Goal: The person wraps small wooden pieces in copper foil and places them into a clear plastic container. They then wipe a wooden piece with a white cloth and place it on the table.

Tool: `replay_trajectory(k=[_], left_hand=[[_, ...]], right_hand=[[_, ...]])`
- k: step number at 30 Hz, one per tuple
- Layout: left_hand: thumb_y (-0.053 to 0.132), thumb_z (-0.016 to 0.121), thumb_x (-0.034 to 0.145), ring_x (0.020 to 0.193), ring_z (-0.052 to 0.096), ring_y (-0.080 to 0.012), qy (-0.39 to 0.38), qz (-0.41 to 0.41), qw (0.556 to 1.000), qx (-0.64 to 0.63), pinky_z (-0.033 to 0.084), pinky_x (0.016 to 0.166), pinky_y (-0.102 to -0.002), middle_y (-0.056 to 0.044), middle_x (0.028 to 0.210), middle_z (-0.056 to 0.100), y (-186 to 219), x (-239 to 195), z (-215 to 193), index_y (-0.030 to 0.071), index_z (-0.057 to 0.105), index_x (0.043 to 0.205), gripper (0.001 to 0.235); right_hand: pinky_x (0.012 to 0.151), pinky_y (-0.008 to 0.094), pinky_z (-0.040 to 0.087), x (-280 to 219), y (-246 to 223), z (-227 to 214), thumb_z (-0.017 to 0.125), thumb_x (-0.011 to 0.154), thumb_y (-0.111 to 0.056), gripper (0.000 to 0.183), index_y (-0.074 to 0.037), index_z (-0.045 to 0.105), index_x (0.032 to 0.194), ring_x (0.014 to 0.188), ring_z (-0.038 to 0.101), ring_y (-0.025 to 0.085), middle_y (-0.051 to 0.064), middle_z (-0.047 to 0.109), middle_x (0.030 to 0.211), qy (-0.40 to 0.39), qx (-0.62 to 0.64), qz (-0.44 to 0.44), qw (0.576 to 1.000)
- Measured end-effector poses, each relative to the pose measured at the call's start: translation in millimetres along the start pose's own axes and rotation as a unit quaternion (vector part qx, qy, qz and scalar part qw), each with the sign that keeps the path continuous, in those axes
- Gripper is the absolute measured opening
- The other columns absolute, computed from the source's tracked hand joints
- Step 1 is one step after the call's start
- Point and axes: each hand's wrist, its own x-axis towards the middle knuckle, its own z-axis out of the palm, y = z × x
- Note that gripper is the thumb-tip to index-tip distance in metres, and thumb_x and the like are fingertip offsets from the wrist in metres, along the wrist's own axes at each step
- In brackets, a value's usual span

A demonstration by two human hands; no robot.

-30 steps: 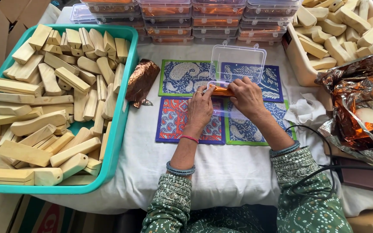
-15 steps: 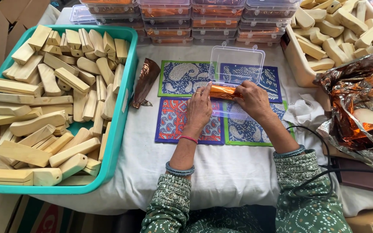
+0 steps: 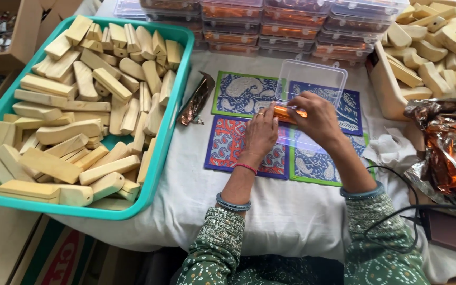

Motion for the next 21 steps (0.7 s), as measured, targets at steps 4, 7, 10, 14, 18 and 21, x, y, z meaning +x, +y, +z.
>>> replay_trajectory(k=[4, 7, 10, 14, 18, 21], left_hand=[[0.022, 0.059, 0.102, 0.115, 0.067, -0.0317, 0.017, 0.018, 1.0, -0.004, 0.053, 0.097, -0.051, -0.013, 0.125, 0.067, -22, 0, 31, 0.009, 0.055, 0.137, 0.038], [0.024, 0.065, 0.095, 0.111, 0.066, -0.0349, 0.054, 0.053, 0.997, -0.028, 0.052, 0.093, -0.052, -0.014, 0.121, 0.069, -27, -5, 30, 0.008, 0.058, 0.135, 0.043], [0.026, 0.07, 0.089, 0.108, 0.063, -0.0391, 0.139, 0.108, 0.982, -0.065, 0.049, 0.088, -0.055, -0.018, 0.12, 0.067, -39, -5, 52, 0.003, 0.056, 0.139, 0.057], [0.029, 0.066, 0.099, 0.113, 0.062, -0.0373, 0.207, 0.139, 0.964, -0.093, 0.047, 0.096, -0.053, -0.016, 0.126, 0.064, -50, 0, 75, 0.006, 0.052, 0.147, 0.055], [0.029, 0.06, 0.107, 0.118, 0.062, -0.0331, 0.194, 0.133, 0.963, -0.128, 0.047, 0.103, -0.05, -0.013, 0.132, 0.064, -41, 4, 56, 0.01, 0.05, 0.153, 0.05], [0.027, 0.055, 0.109, 0.114, 0.06, -0.0312, 0.14, 0.106, 0.97, -0.168, 0.047, 0.101, -0.049, -0.016, 0.13, 0.062, -37, 1, 47, 0.005, 0.048, 0.152, 0.049]], right_hand=[[0.077, 0.041, 0.057, 40, -45, 33, 0.074, 0.092, -0.02, 0.015, -0.009, 0.076, 0.103, 0.09, 0.07, 0.028, 0.007, 0.069, 0.099, -0.014, 0.095, -0.092, 0.991], [0.083, 0.043, 0.056, 74, -70, 70, 0.072, 0.09, -0.018, 0.023, -0.01, 0.074, 0.111, 0.1, 0.067, 0.03, 0.009, 0.068, 0.106, -0.061, 0.072, -0.121, 0.988], [0.097, 0.044, 0.052, 109, -87, 101, 0.065, 0.088, -0.01, 0.035, -0.009, 0.071, 0.122, 0.117, 0.061, 0.032, 0.01, 0.066, 0.124, -0.042, 0.081, -0.175, 0.98], [0.11, 0.045, 0.044, 146, -113, 129, 0.057, 0.101, -0.019, 0.029, -0.01, 0.068, 0.127, 0.135, 0.05, 0.031, 0.007, 0.064, 0.138, -0.071, 0.179, -0.208, 0.959], [0.097, 0.054, 0.038, 161, -129, 153, 0.055, 0.101, -0.026, 0.03, -0.009, 0.069, 0.121, 0.137, 0.042, 0.032, 0.009, 0.063, 0.132, -0.135, 0.114, -0.193, 0.965], [0.09, 0.053, 0.039, 162, -134, 154, 0.053, 0.101, -0.03, 0.031, -0.01, 0.069, 0.118, 0.128, 0.048, 0.029, 0.009, 0.065, 0.115, -0.152, 0.068, -0.194, 0.967]])
